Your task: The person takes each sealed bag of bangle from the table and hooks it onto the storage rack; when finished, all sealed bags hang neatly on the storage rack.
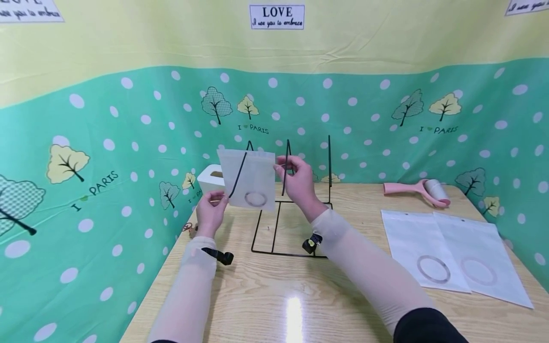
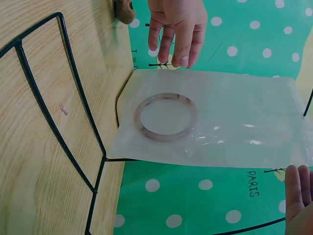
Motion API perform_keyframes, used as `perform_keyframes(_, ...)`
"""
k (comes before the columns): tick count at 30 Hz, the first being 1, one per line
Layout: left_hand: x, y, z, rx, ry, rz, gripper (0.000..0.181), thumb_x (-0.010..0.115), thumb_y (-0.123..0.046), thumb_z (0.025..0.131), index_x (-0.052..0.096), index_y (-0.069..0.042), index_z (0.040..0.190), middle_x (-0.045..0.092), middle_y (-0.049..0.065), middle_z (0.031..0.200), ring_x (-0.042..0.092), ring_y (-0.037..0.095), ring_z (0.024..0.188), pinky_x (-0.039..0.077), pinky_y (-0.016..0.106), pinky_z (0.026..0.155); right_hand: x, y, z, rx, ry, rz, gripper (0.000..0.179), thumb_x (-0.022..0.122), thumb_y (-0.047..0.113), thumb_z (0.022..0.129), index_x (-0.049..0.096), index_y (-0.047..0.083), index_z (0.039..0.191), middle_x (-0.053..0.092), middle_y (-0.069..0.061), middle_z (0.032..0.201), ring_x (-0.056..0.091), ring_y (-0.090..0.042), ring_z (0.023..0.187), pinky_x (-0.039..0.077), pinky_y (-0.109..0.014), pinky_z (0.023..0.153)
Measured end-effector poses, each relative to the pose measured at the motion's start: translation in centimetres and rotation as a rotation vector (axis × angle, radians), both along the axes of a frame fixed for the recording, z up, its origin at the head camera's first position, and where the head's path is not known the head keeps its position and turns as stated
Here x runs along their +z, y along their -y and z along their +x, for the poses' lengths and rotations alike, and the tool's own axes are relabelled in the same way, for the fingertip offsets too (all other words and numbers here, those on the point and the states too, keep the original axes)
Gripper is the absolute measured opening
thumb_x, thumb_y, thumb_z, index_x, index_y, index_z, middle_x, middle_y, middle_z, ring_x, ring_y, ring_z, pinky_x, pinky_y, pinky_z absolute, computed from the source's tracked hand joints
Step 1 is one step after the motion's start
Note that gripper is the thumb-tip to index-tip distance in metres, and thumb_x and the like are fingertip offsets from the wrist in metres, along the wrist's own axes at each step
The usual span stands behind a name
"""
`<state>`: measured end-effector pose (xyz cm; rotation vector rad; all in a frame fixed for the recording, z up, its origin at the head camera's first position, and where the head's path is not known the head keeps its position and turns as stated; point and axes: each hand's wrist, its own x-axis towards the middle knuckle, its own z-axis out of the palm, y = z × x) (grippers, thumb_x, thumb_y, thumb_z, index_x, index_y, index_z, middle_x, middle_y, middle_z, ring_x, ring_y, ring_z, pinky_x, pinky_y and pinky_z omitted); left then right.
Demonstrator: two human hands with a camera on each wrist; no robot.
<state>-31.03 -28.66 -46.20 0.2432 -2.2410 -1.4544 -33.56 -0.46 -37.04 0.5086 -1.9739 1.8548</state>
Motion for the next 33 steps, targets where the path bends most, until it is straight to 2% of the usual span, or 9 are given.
perform_keyframes(2, 0.2, -0.1, 0.3, 0.003, -0.014, -0.001, 0.031, 0.073, -0.02, 0.099, 0.067, -0.004, 0.125, 0.069, 0.013, 0.116, 0.067, 0.03, 0.102, 0.055, 0.041, 0.087, -0.1, -0.3, 0.5, 0.009, 0.0, -0.002, 0.021, 0.08, 0.022, 0.096, 0.076, 0.012, 0.114, 0.07, -0.002, 0.108, 0.067, -0.018, 0.099, 0.059, -0.03, 0.081)
perform_keyframes(5, 0.4, -0.4, 0.9, -0.007, -0.024, 0.004, 0.034, 0.073, -0.02, 0.1, 0.065, -0.003, 0.127, 0.068, 0.014, 0.117, 0.067, 0.03, 0.101, 0.054, 0.038, 0.086, -0.3, -0.8, 1.2, 0.02, -0.021, -0.014, 0.02, 0.079, 0.016, 0.097, 0.076, 0.01, 0.115, 0.07, -0.005, 0.111, 0.068, -0.02, 0.102, 0.059, -0.033, 0.089)
perform_keyframes(9, 0.5, -0.8, 1.6, -0.025, -0.044, 0.013, 0.033, 0.074, -0.02, 0.099, 0.063, -0.004, 0.126, 0.068, 0.013, 0.116, 0.067, 0.03, 0.1, 0.054, 0.028, 0.08, -0.8, -1.8, 2.3, 0.021, -0.052, -0.002, 0.018, 0.076, 0.012, 0.098, 0.075, 0.009, 0.116, 0.068, -0.006, 0.114, 0.068, -0.02, 0.104, 0.057, -0.033, 0.093)
perform_keyframes(13, 0.3, -1.2, 2.4, -0.03, -0.067, 0.006, 0.033, 0.076, -0.02, 0.098, 0.061, -0.004, 0.122, 0.067, 0.013, 0.112, 0.068, 0.028, 0.096, 0.053, 0.024, 0.075, -1.1, -3.0, 3.6, 0.045, -0.085, 0.022, 0.019, 0.075, 0.01, 0.098, 0.075, 0.006, 0.116, 0.066, -0.006, 0.114, 0.067, -0.021, 0.104, 0.056, -0.033, 0.096)
perform_keyframes(18, -0.2, -1.8, 3.5, -0.041, -0.04, -0.033, 0.031, 0.076, -0.022, 0.098, 0.061, -0.006, 0.118, 0.066, 0.01, 0.11, 0.065, 0.024, 0.095, 0.053, 0.028, 0.076, -1.7, -4.3, 4.9, 0.07, -0.173, 0.065, 0.019, 0.078, 0.005, 0.095, 0.075, 0.003, 0.113, 0.067, -0.008, 0.112, 0.067, -0.023, 0.102, 0.057, -0.036, 0.095)
perform_keyframes(22, -0.8, -2.4, 4.5, -0.071, -0.006, -0.076, 0.029, 0.077, -0.023, 0.098, 0.062, -0.007, 0.118, 0.067, 0.01, 0.111, 0.065, 0.025, 0.098, 0.052, 0.037, 0.081, -2.3, -5.5, 5.9, 0.045, -0.246, 0.169, 0.015, 0.079, 0.009, 0.095, 0.077, 0.009, 0.111, 0.069, -0.003, 0.108, 0.067, -0.02, 0.1, 0.057, -0.041, 0.094)
perform_keyframes(25, -1.2, -2.7, 5.0, -0.095, 0.008, -0.108, 0.029, 0.077, -0.024, 0.098, 0.062, -0.008, 0.117, 0.068, 0.009, 0.111, 0.066, 0.025, 0.098, 0.052, 0.037, 0.082, -2.5, -6.7, 6.6, 0.022, -0.288, 0.225, 0.012, 0.079, 0.015, 0.096, 0.078, 0.015, 0.108, 0.07, 0.001, 0.105, 0.068, -0.017, 0.098, 0.057, -0.038, 0.09)
perform_keyframes(27, -1.4, -2.9, 5.2, -0.11, 0.015, -0.117, 0.028, 0.078, -0.024, 0.097, 0.063, -0.009, 0.116, 0.068, 0.009, 0.11, 0.066, 0.025, 0.098, 0.052, 0.036, 0.081, -2.7, -7.5, 6.9, 0.01, -0.316, 0.24, 0.011, 0.08, 0.014, 0.095, 0.078, 0.015, 0.106, 0.071, 0.003, 0.104, 0.068, -0.016, 0.096, 0.057, -0.031, 0.088)
perform_keyframes(33, -2.3, -3.4, 6.0, -0.153, 0.026, -0.147, 0.031, 0.079, -0.026, 0.097, 0.064, -0.008, 0.117, 0.068, 0.007, 0.11, 0.066, 0.024, 0.096, 0.054, 0.035, 0.078, -3.1, -9.9, 8.1, -0.002, -0.33, 0.236, 0.013, 0.082, 0.0, 0.089, 0.077, 0.009, 0.098, 0.073, -0.003, 0.101, 0.067, -0.018, 0.094, 0.054, -0.024, 0.085)
